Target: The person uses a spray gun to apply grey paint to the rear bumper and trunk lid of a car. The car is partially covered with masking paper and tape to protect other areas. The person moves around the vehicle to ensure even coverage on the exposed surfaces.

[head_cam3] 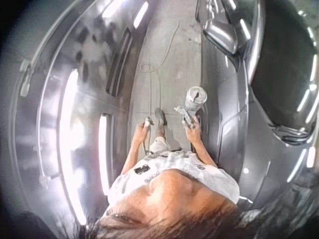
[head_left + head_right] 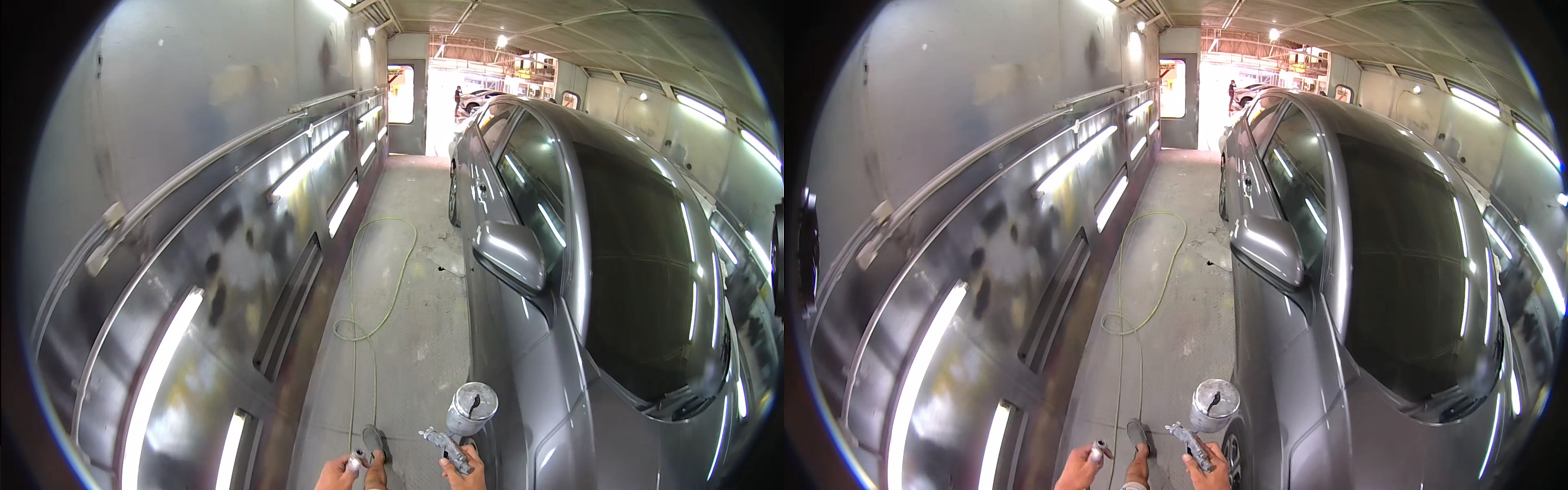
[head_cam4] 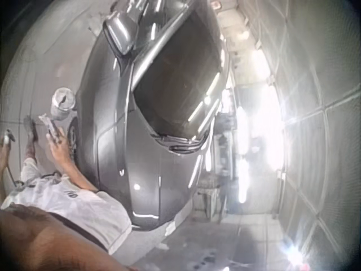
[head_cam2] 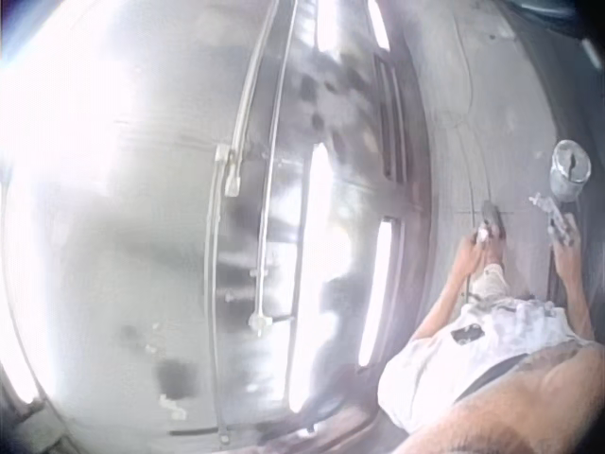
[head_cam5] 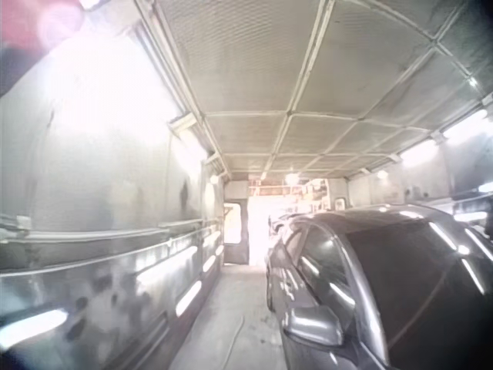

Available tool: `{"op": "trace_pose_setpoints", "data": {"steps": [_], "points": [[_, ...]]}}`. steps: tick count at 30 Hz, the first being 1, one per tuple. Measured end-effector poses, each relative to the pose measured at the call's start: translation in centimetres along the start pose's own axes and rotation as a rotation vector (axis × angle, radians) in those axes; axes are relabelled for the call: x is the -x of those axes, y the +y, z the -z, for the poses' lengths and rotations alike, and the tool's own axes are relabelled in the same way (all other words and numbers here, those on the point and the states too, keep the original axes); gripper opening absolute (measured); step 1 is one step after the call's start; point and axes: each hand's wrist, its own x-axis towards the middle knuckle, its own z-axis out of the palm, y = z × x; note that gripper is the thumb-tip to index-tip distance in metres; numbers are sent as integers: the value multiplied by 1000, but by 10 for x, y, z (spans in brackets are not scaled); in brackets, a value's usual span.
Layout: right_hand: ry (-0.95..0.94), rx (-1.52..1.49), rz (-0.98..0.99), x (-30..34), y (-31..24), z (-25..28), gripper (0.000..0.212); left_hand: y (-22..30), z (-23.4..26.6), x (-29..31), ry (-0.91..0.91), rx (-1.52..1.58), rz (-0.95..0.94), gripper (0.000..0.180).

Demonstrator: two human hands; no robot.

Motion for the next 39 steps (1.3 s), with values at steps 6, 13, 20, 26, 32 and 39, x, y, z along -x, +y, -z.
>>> {"op": "trace_pose_setpoints", "data": {"steps": [6,13,20,26,32,39], "points": [[42,-15,-181,-181,-4,-62,28,88,105,-234,-66,194,-137,49],[132,-59,-74,-372,-35,-113,24,180,165,-485,-106,221,-168,51],[137,376,185,-600,68,-152,24,212,149,-745,-205,321,-207,52],[199,-64,111,-879,-10,-161,21,255,131,-941,-154,154,-151,55],[124,-216,-56,-1171,-114,-201,17,302,142,-1125,-118,88,-225,44],[236,-540,220,-1496,-163,-287,16,347,159,-1378,-238,231,-259,45]]}}
